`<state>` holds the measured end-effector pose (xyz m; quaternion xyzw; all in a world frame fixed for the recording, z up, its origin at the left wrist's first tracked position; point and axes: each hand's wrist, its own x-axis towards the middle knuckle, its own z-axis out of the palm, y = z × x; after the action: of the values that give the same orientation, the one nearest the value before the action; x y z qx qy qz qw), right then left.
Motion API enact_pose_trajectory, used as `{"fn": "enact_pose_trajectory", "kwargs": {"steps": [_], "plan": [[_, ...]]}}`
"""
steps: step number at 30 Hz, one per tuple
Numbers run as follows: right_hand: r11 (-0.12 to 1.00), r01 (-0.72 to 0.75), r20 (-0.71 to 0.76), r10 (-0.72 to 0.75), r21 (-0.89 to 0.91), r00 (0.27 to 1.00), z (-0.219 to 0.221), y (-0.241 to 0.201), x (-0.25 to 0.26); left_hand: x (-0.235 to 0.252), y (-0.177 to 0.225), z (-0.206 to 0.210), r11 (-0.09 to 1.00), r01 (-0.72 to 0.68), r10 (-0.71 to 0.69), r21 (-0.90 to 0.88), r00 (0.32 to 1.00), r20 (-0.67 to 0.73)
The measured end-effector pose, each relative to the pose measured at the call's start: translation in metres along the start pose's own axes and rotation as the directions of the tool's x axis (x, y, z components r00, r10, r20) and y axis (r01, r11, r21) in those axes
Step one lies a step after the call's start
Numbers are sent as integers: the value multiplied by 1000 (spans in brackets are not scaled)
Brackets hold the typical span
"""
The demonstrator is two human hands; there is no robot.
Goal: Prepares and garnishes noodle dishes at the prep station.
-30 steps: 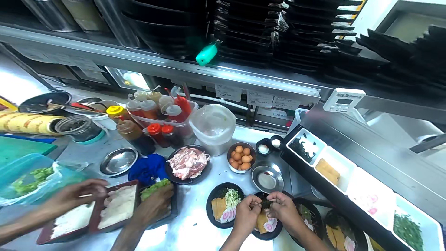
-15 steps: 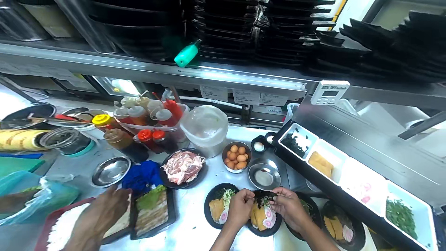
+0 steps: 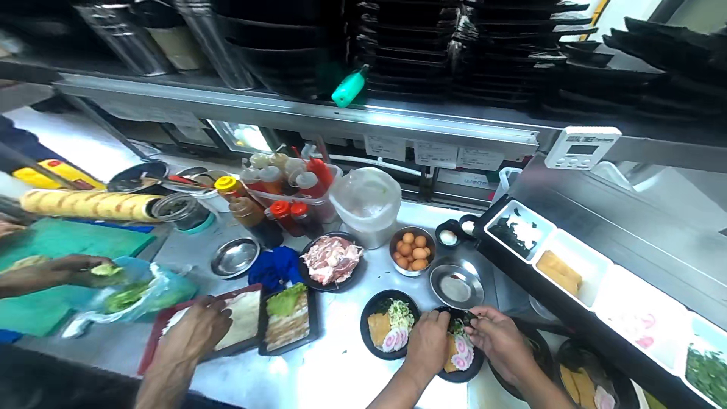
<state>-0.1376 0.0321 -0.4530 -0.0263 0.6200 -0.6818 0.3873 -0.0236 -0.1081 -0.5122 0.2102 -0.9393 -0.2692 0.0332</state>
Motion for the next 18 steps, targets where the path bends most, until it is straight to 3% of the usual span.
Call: {"fn": "enact_pose_trajectory", "kwargs": {"steps": [7, 13, 18], "plan": [[898, 48, 212, 51, -438, 976, 80, -3, 35, -70, -23, -29, 956, 130, -164, -263, 980, -110], [584, 216, 335, 102, -782, 937, 142, 33, 82, -119, -47, -40, 896, 220, -295, -386, 945, -144], [405, 223, 317, 182, -887, 931, 163, 47, 100, -97, -91, -51, 886, 333, -419, -324, 874, -247]]}}
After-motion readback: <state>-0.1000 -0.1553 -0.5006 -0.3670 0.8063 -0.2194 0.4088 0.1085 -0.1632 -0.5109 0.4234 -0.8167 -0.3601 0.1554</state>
